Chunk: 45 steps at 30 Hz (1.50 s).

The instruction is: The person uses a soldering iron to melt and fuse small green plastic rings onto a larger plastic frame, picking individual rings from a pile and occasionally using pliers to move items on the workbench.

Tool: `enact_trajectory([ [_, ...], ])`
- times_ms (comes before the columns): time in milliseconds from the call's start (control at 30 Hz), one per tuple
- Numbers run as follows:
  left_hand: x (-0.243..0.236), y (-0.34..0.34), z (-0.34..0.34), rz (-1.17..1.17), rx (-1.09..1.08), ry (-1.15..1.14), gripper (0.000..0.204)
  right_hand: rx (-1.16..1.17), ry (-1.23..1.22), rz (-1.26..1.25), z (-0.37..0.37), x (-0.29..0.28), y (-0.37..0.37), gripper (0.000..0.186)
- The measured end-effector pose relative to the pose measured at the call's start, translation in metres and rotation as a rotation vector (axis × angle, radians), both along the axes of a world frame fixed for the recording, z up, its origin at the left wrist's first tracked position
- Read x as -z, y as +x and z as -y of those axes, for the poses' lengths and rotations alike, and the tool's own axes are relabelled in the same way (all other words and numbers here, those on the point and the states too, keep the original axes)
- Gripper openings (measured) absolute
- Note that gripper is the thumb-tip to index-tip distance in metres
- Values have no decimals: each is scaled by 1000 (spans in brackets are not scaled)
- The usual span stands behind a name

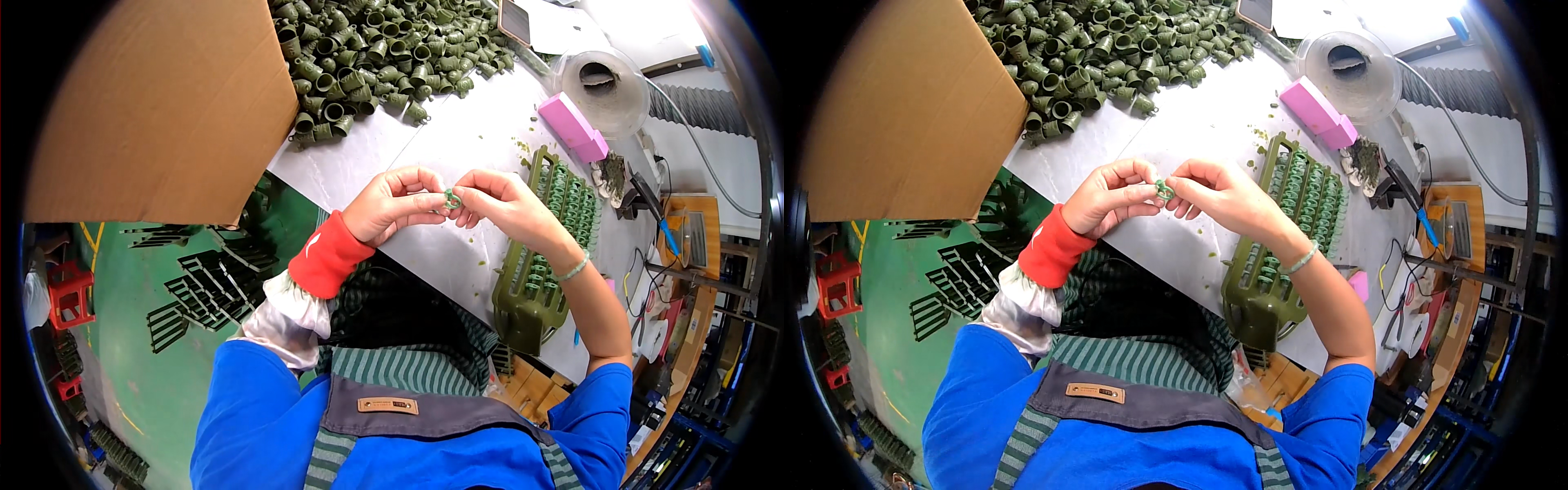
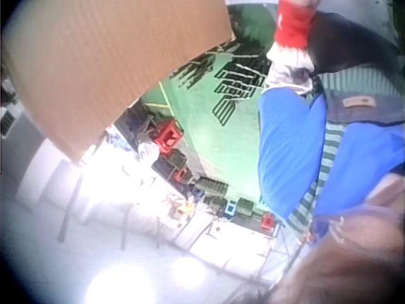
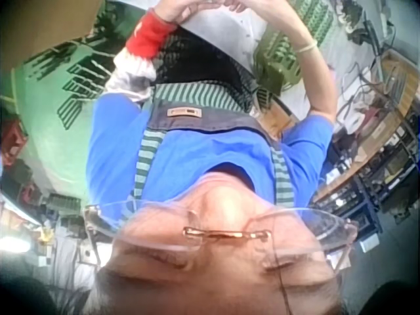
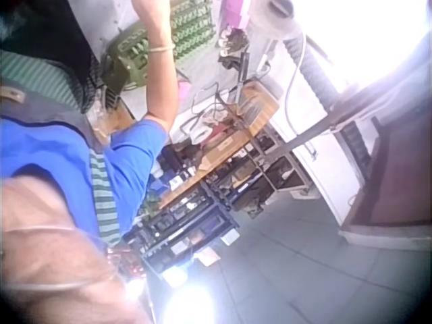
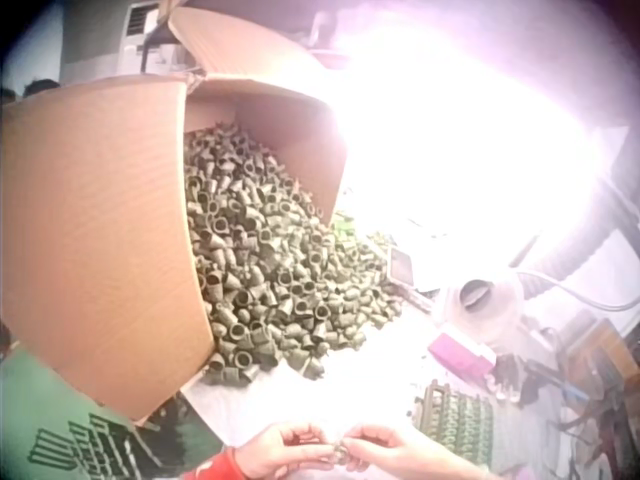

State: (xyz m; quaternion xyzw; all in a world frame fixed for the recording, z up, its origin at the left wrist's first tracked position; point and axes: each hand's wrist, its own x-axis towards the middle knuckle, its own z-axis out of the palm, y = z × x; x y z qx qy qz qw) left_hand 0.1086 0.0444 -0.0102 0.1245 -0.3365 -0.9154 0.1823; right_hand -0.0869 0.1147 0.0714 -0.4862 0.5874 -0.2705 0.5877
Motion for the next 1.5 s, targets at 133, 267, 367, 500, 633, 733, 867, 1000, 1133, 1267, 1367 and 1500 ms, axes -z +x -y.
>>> enact_trajectory([
  [133,0,-1,-1,-4,-6,13,13,-27,-42,-55,-1,-3,2,20],
  [267,3,0,3,-11,3,-138,14,41,107,3,1,-12,5,21],
  [367,-5,0,2,-23,7,-171,13,68,237,129,0,-12,4,21],
  [500,-6,-2,-3,56,-93,-314,12,209,316,217,-1,-2,2,23],
  [633,-4,-4,-5,96,-177,-366,14,321,338,300,-3,4,6,24],
  [733,-2,-5,-2,60,-170,-262,14,337,363,375,-4,7,5,24],
  [867,-8,-4,0,81,-139,-300,15,328,382,394,-6,9,3,23],
  [1000,-8,-3,-1,92,-116,-289,16,338,341,333,-7,7,6,23],
  [1133,-2,-3,-2,91,-178,-307,15,366,271,308,-7,6,9,23],
  [1267,-1,-2,-3,83,-226,-324,13,453,255,288,-7,8,11,23],
  [1367,2,4,7,203,-241,-470,12,450,184,164,-2,9,5,24],
  [1500,3,10,17,578,-511,-1021,25,112,-360,-717,5,11,-23,18],
])
